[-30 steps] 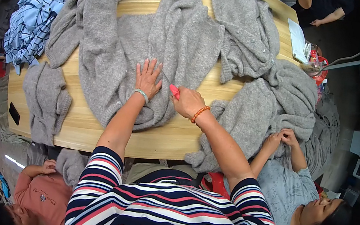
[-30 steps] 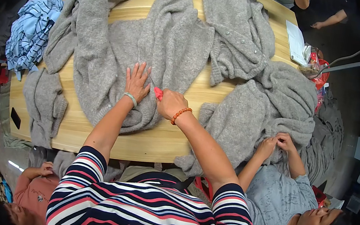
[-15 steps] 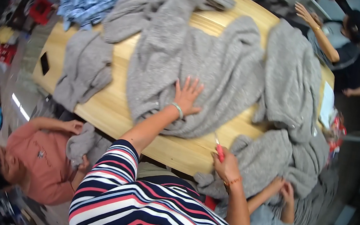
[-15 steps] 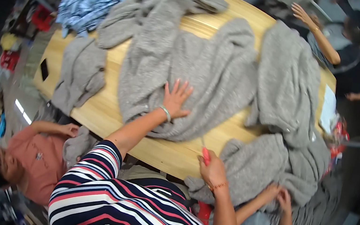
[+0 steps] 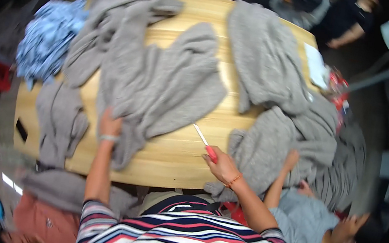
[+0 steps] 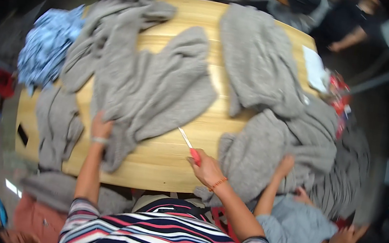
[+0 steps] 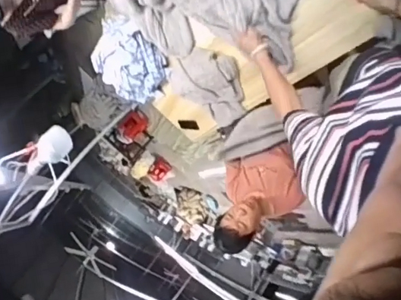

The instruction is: Trimming excess material or threads from grey knitted sweaters using scissors.

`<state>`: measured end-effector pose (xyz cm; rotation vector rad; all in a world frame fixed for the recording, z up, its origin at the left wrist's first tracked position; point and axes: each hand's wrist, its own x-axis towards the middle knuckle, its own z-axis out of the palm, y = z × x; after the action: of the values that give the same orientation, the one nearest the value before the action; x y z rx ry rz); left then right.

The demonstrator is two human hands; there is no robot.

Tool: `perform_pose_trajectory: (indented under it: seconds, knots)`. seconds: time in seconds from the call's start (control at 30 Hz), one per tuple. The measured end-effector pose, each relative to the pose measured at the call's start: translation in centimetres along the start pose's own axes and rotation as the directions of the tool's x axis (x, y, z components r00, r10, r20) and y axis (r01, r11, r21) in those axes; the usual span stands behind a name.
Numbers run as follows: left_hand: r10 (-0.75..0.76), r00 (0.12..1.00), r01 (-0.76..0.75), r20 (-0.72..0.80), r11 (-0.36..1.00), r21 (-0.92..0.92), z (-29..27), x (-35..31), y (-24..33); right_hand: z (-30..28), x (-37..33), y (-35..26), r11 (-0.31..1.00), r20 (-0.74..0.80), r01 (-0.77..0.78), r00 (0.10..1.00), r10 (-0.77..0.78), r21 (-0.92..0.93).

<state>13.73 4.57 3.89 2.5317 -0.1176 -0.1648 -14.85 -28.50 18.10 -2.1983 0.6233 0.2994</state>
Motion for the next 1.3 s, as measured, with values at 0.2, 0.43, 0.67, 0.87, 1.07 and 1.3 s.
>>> perform_pose_trajectory:
  seconds: [0.2, 0.43, 0.67, 0.87, 1.07, 1.3]
  knots:
    - [0.343, 0.799, -0.175, -0.494, 0.919, 0.354, -18.5, 4.7, -7.9, -0.1, 0.1, -0.4, 0.992, -0.14, 0.013, 0.99, 0.005, 0.127]
    - [0.529, 0.816, -0.235, -0.233, 0.672, 0.703, -13.8, 7.3, -0.5, 0.6, -0.9, 2.1, 0.982, -0.274, 0.134, 0.957, -0.093, 0.135]
    - [0.857, 0.474, -0.873, 0.204, 0.488, -0.019, 9.6, -2.7, 27.8, -3.3, -4.7, 5.1, 0.955, -0.365, 0.072, 0.93, 0.041, 0.289]
    - [0.929, 0.327, -0.929, 0.172, 0.35, -0.123, 23.2, -6.3, 43.4, -5.4, -7.8, 9.6, 0.92, -0.465, 0.023, 0.868, 0.175, 0.391]
    - [0.855, 0.354, -0.907, 0.38, 0.413, -0.084, 28.7, -0.6, 45.7, -6.8, -8.8, 12.1, 0.902, -0.418, -0.071, 0.869, 0.265, 0.425]
    - [0.822, 0.314, -0.922, 0.474, 0.384, -0.056, 19.4, -0.4, 33.7, -6.7, -7.0, 11.3, 0.937, -0.318, -0.055, 0.932, 0.171, 0.345]
